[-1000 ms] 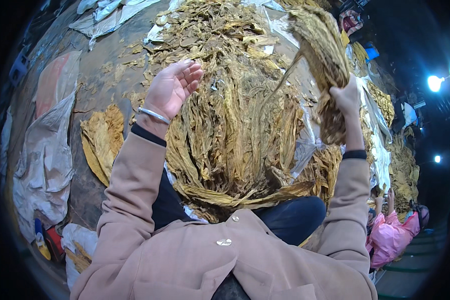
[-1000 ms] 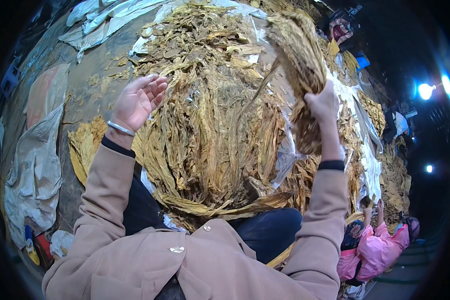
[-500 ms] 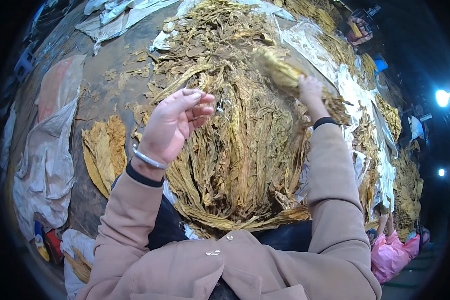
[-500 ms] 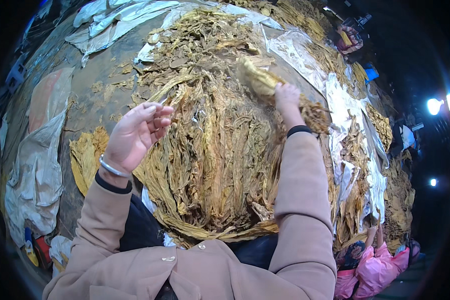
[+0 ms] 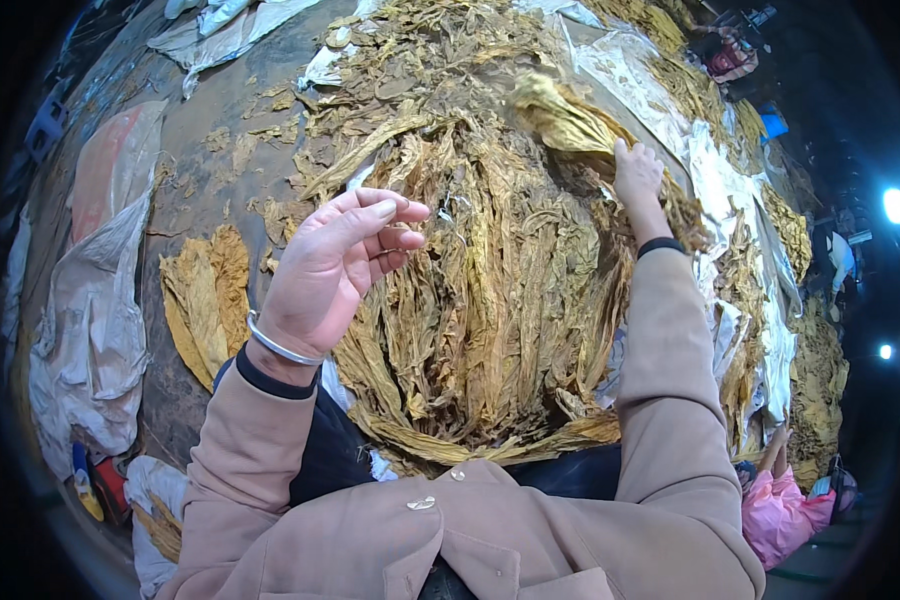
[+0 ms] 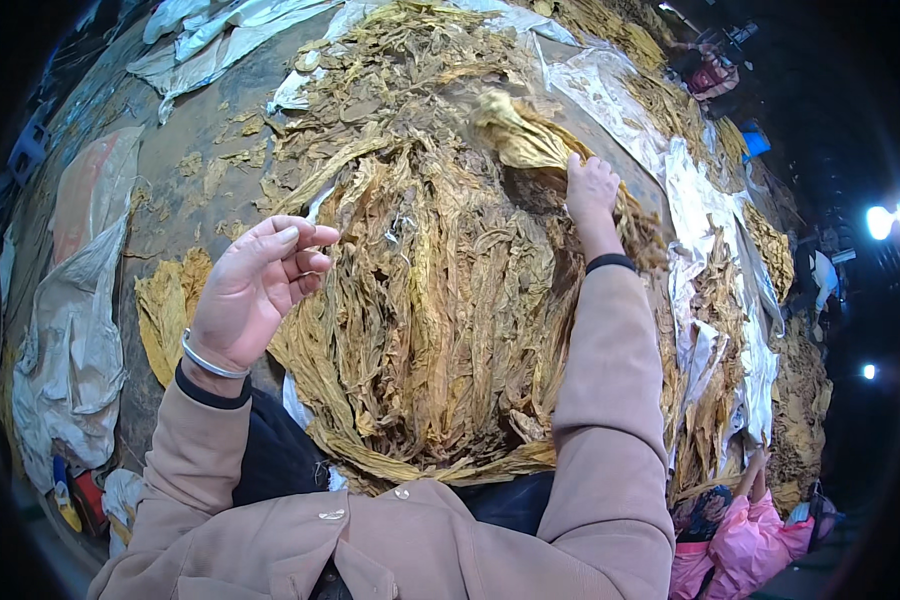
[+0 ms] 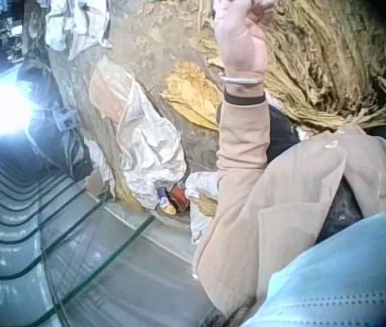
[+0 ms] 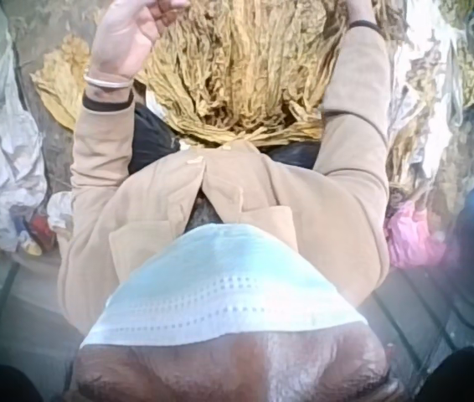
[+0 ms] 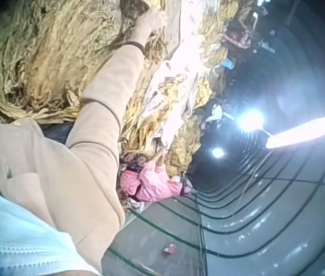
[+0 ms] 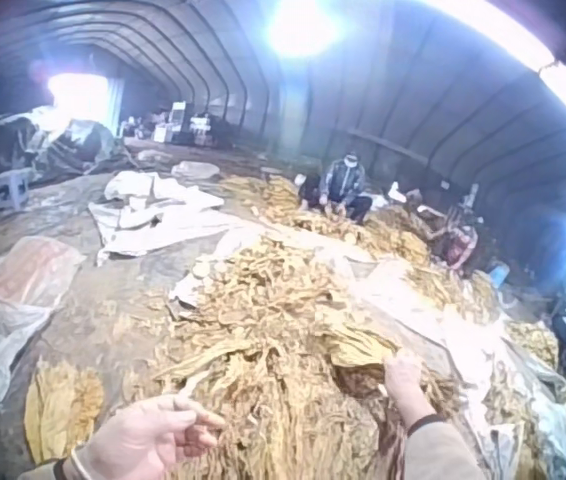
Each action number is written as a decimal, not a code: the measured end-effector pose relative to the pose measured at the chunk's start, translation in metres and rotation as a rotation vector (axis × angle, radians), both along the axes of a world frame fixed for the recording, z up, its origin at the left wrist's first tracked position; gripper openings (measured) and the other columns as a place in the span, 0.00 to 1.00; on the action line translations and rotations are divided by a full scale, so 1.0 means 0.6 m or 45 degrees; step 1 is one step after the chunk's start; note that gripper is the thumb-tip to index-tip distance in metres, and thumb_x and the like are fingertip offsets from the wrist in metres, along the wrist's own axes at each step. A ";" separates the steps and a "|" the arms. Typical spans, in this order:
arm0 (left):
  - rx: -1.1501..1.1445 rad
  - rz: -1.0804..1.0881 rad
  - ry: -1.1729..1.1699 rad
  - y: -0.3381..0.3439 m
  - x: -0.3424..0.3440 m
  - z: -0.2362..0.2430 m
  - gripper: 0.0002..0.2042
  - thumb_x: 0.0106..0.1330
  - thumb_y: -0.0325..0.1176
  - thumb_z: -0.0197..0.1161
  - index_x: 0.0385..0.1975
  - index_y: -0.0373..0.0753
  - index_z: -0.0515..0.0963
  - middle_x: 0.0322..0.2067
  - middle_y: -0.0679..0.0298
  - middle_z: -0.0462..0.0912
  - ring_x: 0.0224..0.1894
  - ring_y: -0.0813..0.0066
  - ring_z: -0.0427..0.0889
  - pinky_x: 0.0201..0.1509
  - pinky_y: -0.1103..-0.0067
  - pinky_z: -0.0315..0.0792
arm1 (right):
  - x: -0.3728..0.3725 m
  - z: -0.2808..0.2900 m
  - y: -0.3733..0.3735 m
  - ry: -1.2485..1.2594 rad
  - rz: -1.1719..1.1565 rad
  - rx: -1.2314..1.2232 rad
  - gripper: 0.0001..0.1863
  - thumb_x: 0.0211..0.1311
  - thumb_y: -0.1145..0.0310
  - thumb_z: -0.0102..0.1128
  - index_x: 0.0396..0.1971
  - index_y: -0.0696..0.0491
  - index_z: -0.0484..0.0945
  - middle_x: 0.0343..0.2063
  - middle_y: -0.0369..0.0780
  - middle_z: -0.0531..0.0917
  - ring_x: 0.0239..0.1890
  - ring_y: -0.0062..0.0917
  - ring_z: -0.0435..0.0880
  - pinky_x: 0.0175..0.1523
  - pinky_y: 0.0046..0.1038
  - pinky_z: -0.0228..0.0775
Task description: The person sits on the floor and repeatedly picks up dried yellow leaves from a large pile. They separate the leaves by hand, inspecting them and placing them into a smaller pile to the left.
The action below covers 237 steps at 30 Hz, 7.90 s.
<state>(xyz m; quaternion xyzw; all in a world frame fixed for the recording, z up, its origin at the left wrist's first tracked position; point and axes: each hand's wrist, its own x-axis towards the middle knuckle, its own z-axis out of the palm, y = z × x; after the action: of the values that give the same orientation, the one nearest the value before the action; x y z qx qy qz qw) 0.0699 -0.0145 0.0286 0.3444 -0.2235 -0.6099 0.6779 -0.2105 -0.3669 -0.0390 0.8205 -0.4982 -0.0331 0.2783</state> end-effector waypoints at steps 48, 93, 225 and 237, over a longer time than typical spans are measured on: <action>0.529 -0.412 -0.172 0.048 -0.217 -0.202 0.04 0.63 0.32 0.57 0.32 0.41 0.71 0.32 0.65 0.78 0.33 0.77 0.79 0.33 0.83 0.74 | -0.138 -0.131 0.551 -1.149 -0.558 0.692 0.21 0.51 0.58 0.63 0.38 0.58 0.71 0.39 0.48 0.75 0.45 0.42 0.74 0.47 0.41 0.68; 0.494 -0.278 0.178 0.039 -0.221 -0.211 0.15 0.68 0.44 0.51 0.34 0.35 0.72 0.21 0.68 0.71 0.22 0.77 0.70 0.33 0.76 0.72 | -0.177 -0.157 0.516 -1.847 -0.482 0.667 0.34 0.51 0.53 0.66 0.52 0.60 0.67 0.46 0.48 0.74 0.48 0.32 0.74 0.53 0.32 0.66; 0.249 -0.275 0.079 0.059 -0.272 -0.194 0.11 0.62 0.30 0.59 0.43 0.37 0.75 0.38 0.64 0.81 0.38 0.73 0.81 0.43 0.75 0.76 | -0.064 -0.036 0.584 -2.500 0.114 1.238 0.19 0.63 0.69 0.53 0.52 0.61 0.68 0.33 0.35 0.78 0.34 0.16 0.75 0.40 0.16 0.69; 0.236 0.193 0.306 0.016 -0.187 -0.174 0.10 0.69 0.37 0.46 0.32 0.37 0.68 0.26 0.64 0.73 0.27 0.73 0.72 0.35 0.72 0.73 | -0.115 -0.165 0.555 -1.854 -0.421 1.021 0.19 0.48 0.72 0.51 0.43 0.60 0.71 0.32 0.49 0.79 0.34 0.34 0.80 0.41 0.33 0.72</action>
<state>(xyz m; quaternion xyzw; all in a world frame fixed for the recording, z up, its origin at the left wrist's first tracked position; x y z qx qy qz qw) -0.0426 -0.0049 -0.0756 0.3460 -0.0570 -0.6117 0.7092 -0.2797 -0.0342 -0.1379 0.5903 -0.6171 0.2893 -0.4324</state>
